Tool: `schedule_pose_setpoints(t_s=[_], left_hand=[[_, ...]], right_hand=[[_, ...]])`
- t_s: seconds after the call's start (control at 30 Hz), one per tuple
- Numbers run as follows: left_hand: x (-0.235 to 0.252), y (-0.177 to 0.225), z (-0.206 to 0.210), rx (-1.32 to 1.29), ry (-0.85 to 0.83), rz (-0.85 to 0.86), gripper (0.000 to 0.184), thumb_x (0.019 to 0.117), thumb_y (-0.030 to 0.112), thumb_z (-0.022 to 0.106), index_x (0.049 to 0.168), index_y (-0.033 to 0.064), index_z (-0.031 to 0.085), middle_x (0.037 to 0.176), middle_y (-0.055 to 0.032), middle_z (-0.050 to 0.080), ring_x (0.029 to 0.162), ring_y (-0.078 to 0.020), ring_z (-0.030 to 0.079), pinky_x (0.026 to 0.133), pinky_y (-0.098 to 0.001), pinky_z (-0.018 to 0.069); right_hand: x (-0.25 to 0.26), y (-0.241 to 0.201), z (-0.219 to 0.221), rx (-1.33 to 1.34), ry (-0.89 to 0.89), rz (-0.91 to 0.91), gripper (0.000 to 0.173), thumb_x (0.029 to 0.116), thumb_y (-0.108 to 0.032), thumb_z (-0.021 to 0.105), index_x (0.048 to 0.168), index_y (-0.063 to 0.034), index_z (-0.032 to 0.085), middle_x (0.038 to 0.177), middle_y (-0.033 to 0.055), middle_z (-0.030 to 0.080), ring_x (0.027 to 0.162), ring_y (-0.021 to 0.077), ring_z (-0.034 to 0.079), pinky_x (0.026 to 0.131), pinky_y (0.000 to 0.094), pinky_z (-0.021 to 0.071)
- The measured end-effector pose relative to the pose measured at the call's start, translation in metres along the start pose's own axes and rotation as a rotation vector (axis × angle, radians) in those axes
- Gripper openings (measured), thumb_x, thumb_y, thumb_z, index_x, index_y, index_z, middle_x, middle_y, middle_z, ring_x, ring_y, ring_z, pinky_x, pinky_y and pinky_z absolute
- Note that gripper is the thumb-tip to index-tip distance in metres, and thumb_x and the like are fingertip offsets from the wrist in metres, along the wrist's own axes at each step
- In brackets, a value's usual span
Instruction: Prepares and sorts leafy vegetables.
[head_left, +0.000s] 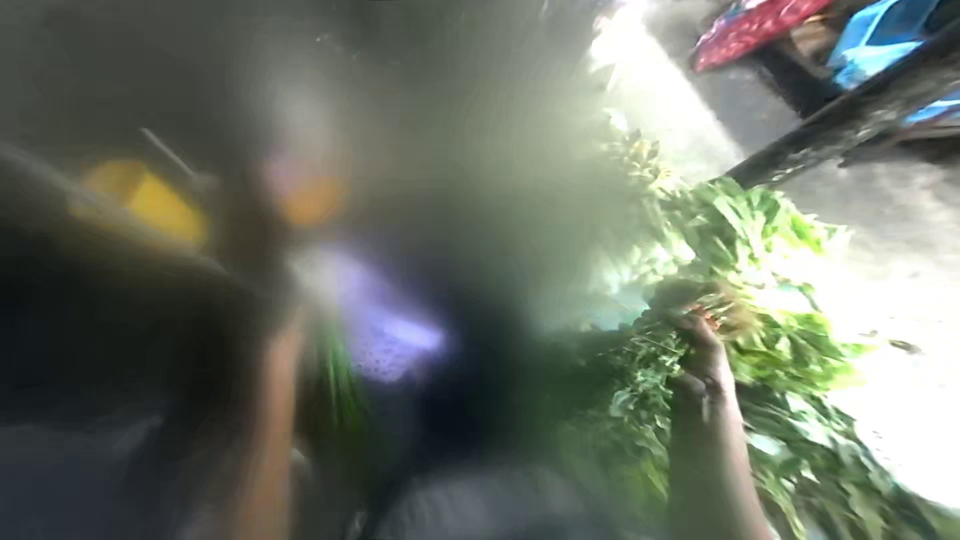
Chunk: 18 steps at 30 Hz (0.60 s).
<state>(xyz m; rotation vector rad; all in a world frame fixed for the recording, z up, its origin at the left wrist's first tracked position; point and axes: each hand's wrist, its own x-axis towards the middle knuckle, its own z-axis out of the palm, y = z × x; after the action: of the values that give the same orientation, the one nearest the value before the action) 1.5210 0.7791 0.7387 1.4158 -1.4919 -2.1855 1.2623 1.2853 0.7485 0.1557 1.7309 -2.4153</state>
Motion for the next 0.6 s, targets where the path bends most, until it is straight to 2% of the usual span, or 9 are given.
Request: schedule_pose_setpoints(t_s=[0.1, 0.2, 0.27, 0.33, 0.37, 0.4, 0.5, 0.57, 0.6], left_hand=[[0.073, 0.069, -0.021, 0.001, 0.087, 0.023, 0.029, 0.1011, 0.021, 0.053, 0.122, 0.0032, 0.06, 0.097, -0.0139, 0.072, 0.084, -0.0241, 0.071, 0.072, -0.0413, 0.0604], [0.14, 0.114, -0.068, -0.049, 0.04, 0.105, 0.038, 0.0931, 0.025, 0.058, 0.129, 0.0124, 0.059, 0.102, -0.0091, 0.071, 0.084, -0.0206, 0.07, 0.068, -0.0381, 0.0597], [0.161, 0.177, -0.074, -0.14, 0.006, 0.103, 0.033, 0.0994, 0.015, 0.042, 0.13, 0.0066, 0.05, 0.105, -0.0138, 0.069, 0.09, -0.0235, 0.071, 0.073, -0.0379, 0.0607], [0.181, 0.26, -0.029, -0.035, 0.503, -0.068, 0.021, 0.1019, 0.011, 0.029, 0.108, 0.0157, 0.048, 0.083, -0.0023, 0.065, 0.071, -0.0129, 0.067, 0.061, -0.0266, 0.0575], [0.206, 0.278, -0.046, -0.041, 0.487, 0.017, 0.021, 0.1028, 0.012, 0.028, 0.106, 0.016, 0.048, 0.08, -0.0011, 0.064, 0.07, -0.0113, 0.067, 0.062, -0.0249, 0.0574], [0.24, 0.285, -0.088, -0.081, 0.308, 0.177, 0.022, 0.1031, 0.015, 0.03, 0.11, 0.0146, 0.051, 0.083, -0.0017, 0.065, 0.073, -0.012, 0.067, 0.066, -0.0267, 0.058], [0.345, 0.322, -0.187, -0.048, 0.07, 0.405, 0.024, 0.1055, 0.021, 0.032, 0.117, 0.0128, 0.052, 0.089, -0.0003, 0.066, 0.078, -0.0079, 0.067, 0.068, -0.0239, 0.0585], [0.366, 0.378, -0.184, 0.133, 0.234, 0.332, 0.026, 0.1056, 0.009, 0.025, 0.121, 0.0116, 0.046, 0.097, 0.0006, 0.06, 0.088, -0.0039, 0.063, 0.082, -0.02, 0.0542], [0.376, 0.405, -0.139, 0.143, 0.669, 0.299, 0.031, 0.1022, -0.003, 0.028, 0.106, 0.0134, 0.054, 0.085, 0.0009, 0.059, 0.08, -0.0039, 0.062, 0.084, -0.0181, 0.0528]], right_hand=[[0.067, 0.002, 0.082, -0.037, 0.019, -0.052, 0.023, 0.1066, -0.01, 0.03, 0.111, -0.0183, 0.051, 0.088, -0.0127, 0.066, 0.083, -0.0038, 0.065, 0.076, 0.0163, 0.0567], [0.125, 0.004, 0.173, -0.122, 0.108, -0.101, 0.017, 0.1041, -0.012, 0.044, 0.116, -0.0185, 0.054, 0.094, -0.0127, 0.064, 0.086, -0.0041, 0.063, 0.078, 0.0167, 0.0544], [0.166, 0.011, 0.229, -0.127, 0.043, -0.153, 0.019, 0.1041, -0.014, 0.047, 0.121, -0.0134, 0.056, 0.099, -0.0091, 0.066, 0.089, -0.0011, 0.064, 0.079, 0.0189, 0.0548], [0.205, 0.016, 0.287, -0.101, -0.114, -0.175, 0.02, 0.1076, -0.014, 0.041, 0.121, -0.0117, 0.056, 0.1, -0.0075, 0.066, 0.09, 0.0, 0.064, 0.081, 0.0197, 0.0551], [0.22, 0.014, 0.332, -0.133, -0.098, -0.17, 0.018, 0.1076, -0.013, 0.035, 0.11, -0.0174, 0.053, 0.091, -0.0123, 0.065, 0.084, -0.0044, 0.064, 0.078, 0.0157, 0.0555], [0.242, 0.018, 0.364, -0.122, -0.103, -0.175, 0.022, 0.1055, -0.011, 0.033, 0.104, -0.0195, 0.053, 0.086, -0.0131, 0.065, 0.081, -0.0046, 0.064, 0.076, 0.0153, 0.0559], [0.317, 0.048, 0.4, -0.103, -0.238, -0.208, 0.03, 0.1011, -0.01, 0.033, 0.102, -0.0214, 0.06, 0.091, -0.0117, 0.071, 0.089, -0.0009, 0.067, 0.085, 0.0206, 0.0563], [0.333, 0.07, 0.427, -0.151, -0.032, -0.206, 0.024, 0.1051, -0.016, 0.037, 0.1, -0.0226, 0.059, 0.087, -0.0139, 0.068, 0.083, -0.0037, 0.065, 0.08, 0.0179, 0.0562], [0.348, 0.083, 0.429, -0.138, 0.013, -0.219, 0.02, 0.1074, -0.02, 0.042, 0.111, -0.0178, 0.062, 0.094, -0.0093, 0.067, 0.088, 0.0005, 0.065, 0.083, 0.0219, 0.0559]])
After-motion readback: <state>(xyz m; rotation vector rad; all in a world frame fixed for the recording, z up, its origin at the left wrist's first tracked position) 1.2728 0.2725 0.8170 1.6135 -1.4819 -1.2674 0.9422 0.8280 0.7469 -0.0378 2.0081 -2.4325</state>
